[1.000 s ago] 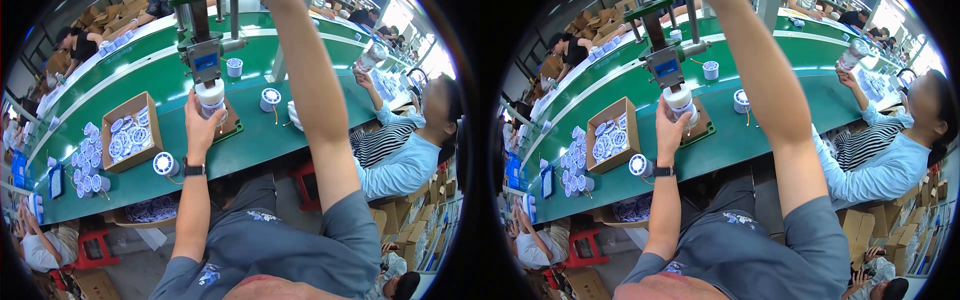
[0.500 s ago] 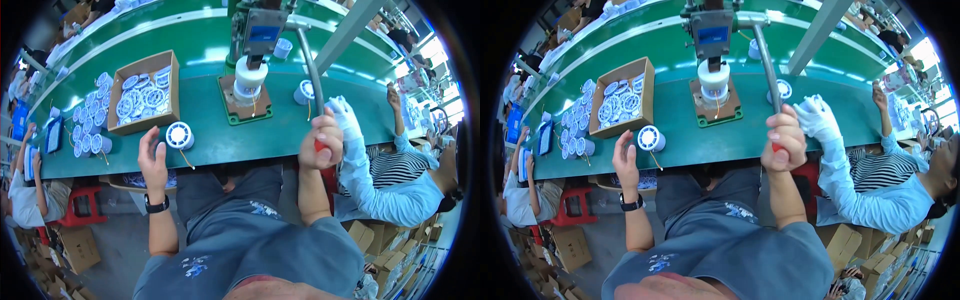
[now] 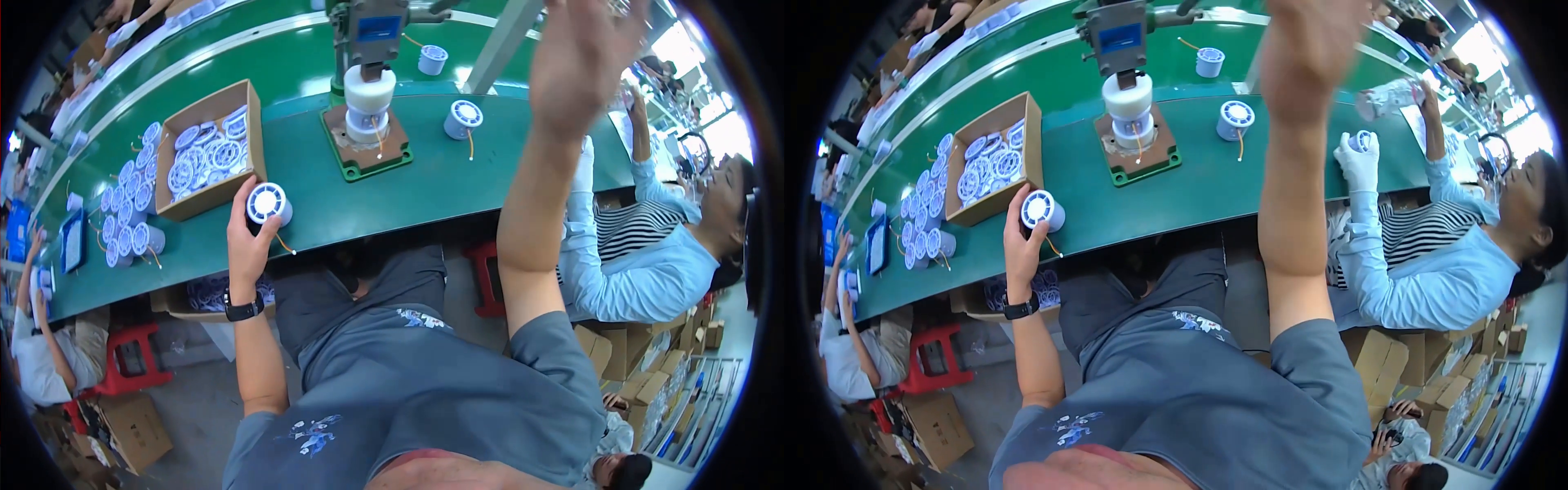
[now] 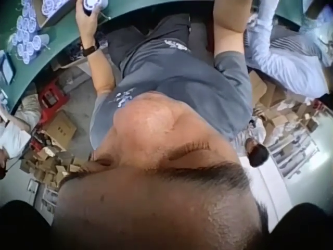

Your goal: Assembling small electronic modules by placing base components and covers into a manual press machine on a production line.

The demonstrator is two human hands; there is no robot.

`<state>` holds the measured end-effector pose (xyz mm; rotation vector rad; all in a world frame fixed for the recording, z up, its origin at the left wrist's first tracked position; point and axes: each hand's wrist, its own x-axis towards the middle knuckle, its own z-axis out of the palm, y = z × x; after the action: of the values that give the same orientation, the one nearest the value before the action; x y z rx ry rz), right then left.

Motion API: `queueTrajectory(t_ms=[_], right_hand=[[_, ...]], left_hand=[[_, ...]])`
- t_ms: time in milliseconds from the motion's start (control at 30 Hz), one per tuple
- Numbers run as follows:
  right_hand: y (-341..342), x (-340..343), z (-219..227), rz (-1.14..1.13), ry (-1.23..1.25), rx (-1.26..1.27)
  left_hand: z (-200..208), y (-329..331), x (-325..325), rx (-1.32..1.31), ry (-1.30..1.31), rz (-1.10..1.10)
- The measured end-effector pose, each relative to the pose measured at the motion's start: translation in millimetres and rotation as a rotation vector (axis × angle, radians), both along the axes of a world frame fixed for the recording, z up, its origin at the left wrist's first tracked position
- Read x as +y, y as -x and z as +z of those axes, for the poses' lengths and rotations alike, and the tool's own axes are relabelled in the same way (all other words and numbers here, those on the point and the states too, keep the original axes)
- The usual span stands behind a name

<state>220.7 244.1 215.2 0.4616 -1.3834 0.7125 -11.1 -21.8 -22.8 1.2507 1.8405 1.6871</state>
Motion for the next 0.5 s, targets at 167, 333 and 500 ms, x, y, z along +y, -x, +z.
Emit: queueTrajectory(t_ms=[167, 333, 500], right_hand=[[26, 2, -87, -0.29, 0.268, -0.253], [62, -25, -196, -0.171, 0.703, -0.671], [79, -23, -199, -0.319, 0.576, -0.805]], left_hand=[[-11, 6, -4, -0.005, -0.082, 0.018], [-7, 1, 1, -0.015, -0.02, -0.005], [-4, -11, 6, -0.045, -0.022, 0.026]])
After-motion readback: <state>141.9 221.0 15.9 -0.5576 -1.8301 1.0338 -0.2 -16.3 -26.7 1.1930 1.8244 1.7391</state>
